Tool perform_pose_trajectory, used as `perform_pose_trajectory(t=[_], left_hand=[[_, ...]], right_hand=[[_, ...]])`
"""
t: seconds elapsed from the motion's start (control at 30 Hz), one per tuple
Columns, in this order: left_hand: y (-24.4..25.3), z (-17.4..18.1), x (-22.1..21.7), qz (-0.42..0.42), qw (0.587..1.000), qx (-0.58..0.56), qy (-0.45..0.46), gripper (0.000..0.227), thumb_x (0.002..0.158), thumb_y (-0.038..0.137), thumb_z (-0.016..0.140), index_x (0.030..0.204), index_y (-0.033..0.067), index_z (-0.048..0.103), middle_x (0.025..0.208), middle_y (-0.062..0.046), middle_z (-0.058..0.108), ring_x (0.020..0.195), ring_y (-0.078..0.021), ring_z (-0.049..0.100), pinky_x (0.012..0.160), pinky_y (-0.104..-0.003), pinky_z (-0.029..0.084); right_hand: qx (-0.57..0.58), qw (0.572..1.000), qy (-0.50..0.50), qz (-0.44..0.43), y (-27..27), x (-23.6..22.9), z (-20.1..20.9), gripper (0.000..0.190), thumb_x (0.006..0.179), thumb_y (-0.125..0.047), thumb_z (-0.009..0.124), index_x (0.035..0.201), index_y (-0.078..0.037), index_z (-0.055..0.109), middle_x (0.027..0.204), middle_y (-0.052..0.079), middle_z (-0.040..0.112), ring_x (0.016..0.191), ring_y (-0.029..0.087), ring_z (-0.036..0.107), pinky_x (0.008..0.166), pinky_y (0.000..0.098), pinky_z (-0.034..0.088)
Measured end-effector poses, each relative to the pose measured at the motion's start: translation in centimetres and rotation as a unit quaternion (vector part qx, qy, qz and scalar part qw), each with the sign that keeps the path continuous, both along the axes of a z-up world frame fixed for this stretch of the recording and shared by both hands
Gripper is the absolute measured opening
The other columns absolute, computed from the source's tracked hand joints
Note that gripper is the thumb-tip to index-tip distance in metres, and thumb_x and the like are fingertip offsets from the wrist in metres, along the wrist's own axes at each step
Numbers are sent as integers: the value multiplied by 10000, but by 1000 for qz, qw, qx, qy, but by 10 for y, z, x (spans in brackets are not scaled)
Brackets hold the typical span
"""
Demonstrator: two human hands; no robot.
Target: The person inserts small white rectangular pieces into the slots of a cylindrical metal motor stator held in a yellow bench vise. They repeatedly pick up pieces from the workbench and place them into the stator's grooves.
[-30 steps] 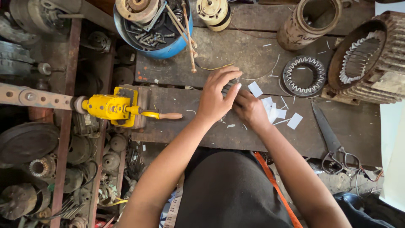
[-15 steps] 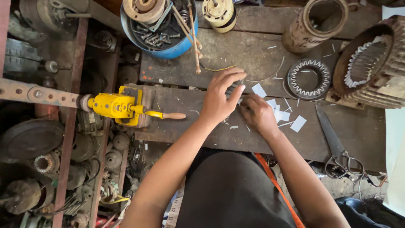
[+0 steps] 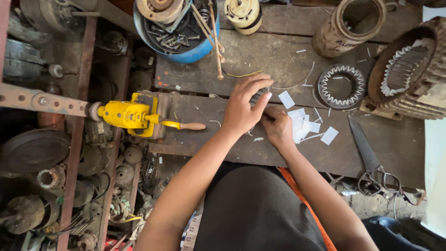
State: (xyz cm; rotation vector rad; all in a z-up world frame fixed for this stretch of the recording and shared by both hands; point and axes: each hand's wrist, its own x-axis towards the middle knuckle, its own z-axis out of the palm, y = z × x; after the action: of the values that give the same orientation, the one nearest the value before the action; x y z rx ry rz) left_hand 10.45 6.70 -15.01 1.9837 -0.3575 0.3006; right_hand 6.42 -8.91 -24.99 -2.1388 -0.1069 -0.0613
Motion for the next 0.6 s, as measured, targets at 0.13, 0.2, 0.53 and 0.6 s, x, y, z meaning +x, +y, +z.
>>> perform_pose_trajectory(t=[0.13,0.2,0.53,0.6], left_hand=[[0,-1,-6,-1,1000,-5,-6,265,965,123,685,1228,92,684,1349,-84,660,1331,-313,584,1154,-405,446],[-1,-4,2,5,1000,-28,-11,261,975,126,677,1234,88,681,1362,-97,658,1318,-298,603,1142,-388,462],[38,-113,-10,84,930,-186,305,244,973,227,669,1137,62,744,987,-128,771,890,-185,709,793,-315,543],[41,-125,-6,88,954,-52,283,259,938,247,692,1086,50,771,872,-149,770,786,-209,722,713,-325,543]], right_hand=[[19,999,23,29,-7,-4,-12,276,814,-43,722,1086,0,739,1073,191,738,1007,347,697,902,392,533],[23,999,21,28,-13,2,-7,285,829,-53,706,1109,-12,742,1069,182,738,991,335,706,893,387,541],[-133,985,2,-107,-54,-24,33,213,886,-131,732,1085,-63,762,1042,136,704,856,301,674,811,431,530],[-169,980,-23,-103,-52,-8,31,244,869,-163,775,1083,-48,756,1057,148,695,925,330,658,847,451,516]])
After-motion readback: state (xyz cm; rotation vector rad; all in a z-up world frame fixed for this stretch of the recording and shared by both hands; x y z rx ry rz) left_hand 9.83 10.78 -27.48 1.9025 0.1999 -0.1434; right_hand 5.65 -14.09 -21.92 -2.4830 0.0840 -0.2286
